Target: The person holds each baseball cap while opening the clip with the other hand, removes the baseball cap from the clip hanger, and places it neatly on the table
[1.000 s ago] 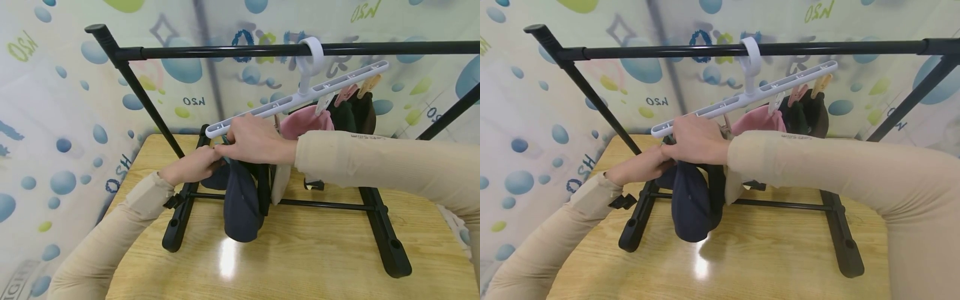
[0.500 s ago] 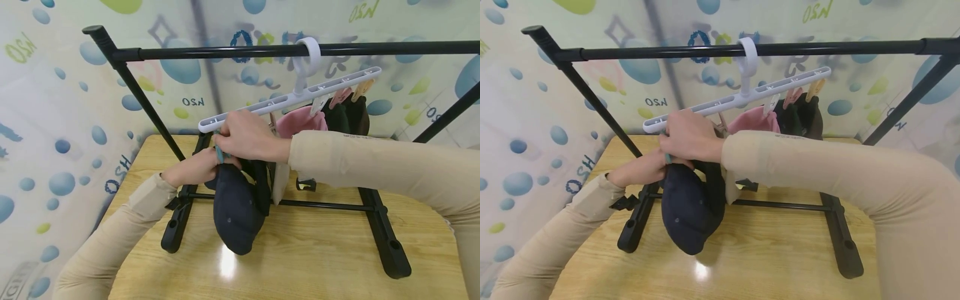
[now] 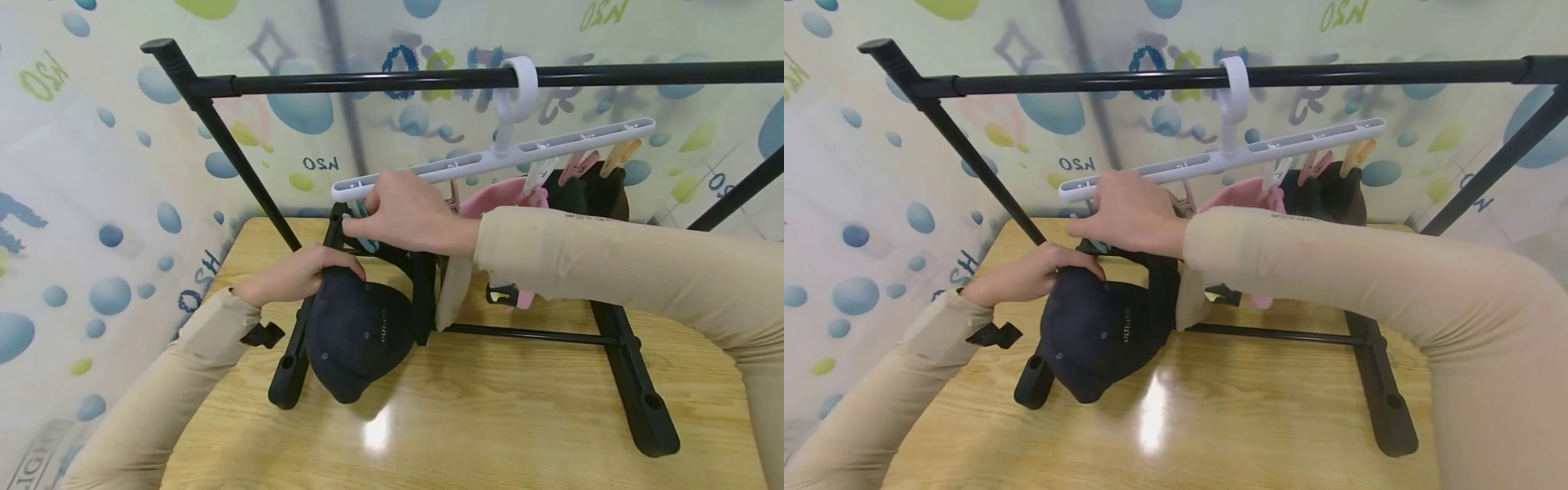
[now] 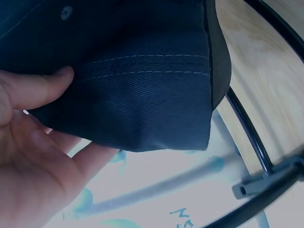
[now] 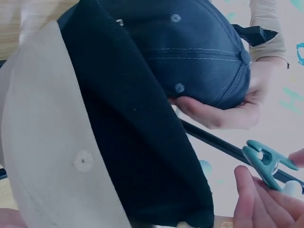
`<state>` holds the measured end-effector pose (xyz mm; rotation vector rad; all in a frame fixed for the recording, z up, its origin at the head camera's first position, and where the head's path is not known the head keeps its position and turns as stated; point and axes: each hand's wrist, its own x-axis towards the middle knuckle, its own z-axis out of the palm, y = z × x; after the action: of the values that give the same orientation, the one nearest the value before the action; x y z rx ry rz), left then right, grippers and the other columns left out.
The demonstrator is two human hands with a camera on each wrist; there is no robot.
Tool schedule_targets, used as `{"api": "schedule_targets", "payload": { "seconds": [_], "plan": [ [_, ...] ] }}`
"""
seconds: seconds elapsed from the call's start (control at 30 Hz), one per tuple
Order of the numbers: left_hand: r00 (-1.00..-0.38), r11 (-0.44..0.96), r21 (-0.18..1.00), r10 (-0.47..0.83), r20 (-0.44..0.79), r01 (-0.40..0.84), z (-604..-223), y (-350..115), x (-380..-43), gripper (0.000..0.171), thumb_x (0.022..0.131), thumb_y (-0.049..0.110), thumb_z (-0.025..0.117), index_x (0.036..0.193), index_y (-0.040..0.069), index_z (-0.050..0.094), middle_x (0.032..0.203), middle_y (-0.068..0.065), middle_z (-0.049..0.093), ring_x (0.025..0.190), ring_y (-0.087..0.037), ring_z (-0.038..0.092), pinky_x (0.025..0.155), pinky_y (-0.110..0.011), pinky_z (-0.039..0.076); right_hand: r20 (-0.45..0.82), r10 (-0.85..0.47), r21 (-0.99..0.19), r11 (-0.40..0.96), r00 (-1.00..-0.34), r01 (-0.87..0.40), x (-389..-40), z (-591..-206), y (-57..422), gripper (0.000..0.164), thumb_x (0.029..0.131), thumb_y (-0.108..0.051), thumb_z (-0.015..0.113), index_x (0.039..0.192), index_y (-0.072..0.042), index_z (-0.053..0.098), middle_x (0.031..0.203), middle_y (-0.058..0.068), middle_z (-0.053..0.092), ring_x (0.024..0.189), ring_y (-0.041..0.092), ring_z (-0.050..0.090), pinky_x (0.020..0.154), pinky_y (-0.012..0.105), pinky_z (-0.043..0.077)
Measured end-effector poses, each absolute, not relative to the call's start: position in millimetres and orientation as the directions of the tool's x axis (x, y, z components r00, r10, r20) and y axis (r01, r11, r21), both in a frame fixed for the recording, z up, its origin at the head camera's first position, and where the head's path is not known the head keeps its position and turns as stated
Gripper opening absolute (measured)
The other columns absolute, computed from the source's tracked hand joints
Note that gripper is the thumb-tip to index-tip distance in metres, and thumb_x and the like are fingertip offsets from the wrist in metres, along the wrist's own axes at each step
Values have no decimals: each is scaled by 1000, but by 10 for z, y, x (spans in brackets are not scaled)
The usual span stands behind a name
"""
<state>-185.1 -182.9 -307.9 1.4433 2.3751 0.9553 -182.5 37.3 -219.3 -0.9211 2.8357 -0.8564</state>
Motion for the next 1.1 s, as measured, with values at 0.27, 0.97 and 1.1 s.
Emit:
{"api": "schedule_targets", "payload": {
  "seconds": [0.27, 0.97, 1.1],
  "plan": [
    [-523, 319, 608, 831, 189, 727, -3012, -2039, -1820, 34, 90, -17, 50, 106, 8, 67, 103, 2, 67, 94, -13, 62, 83, -29, 48, 148, -530, -549, 658, -835, -515, -1878, -2189, 407, 52, 87, -36, 64, 48, -13, 38, 48, -3, 26, 39, 10, 21, 43, 24, 16],
    [-451, 202, 848, 891, 48, 490, -3109, -2339, -2244, 30, 98, -10, 44, 114, -1, 67, 116, -18, 65, 112, -25, 60, 94, -33, 45, 151, -524, -557, 656, -838, -510, -1903, -2184, 428, 52, 86, -36, 65, 47, -13, 40, 46, -3, 28, 38, 10, 22, 42, 24, 17],
    [-461, 254, 891, 886, -59, 376, -3137, -2348, -2337, 28, 99, -8, 42, 114, -4, 65, 121, -22, 62, 120, -27, 55, 99, -35, 42, 137, -525, -561, 658, -840, -503, -1898, -2191, 417, 52, 87, -36, 65, 47, -13, 39, 46, -3, 28, 38, 10, 21, 42, 24, 17]
  ]
}}
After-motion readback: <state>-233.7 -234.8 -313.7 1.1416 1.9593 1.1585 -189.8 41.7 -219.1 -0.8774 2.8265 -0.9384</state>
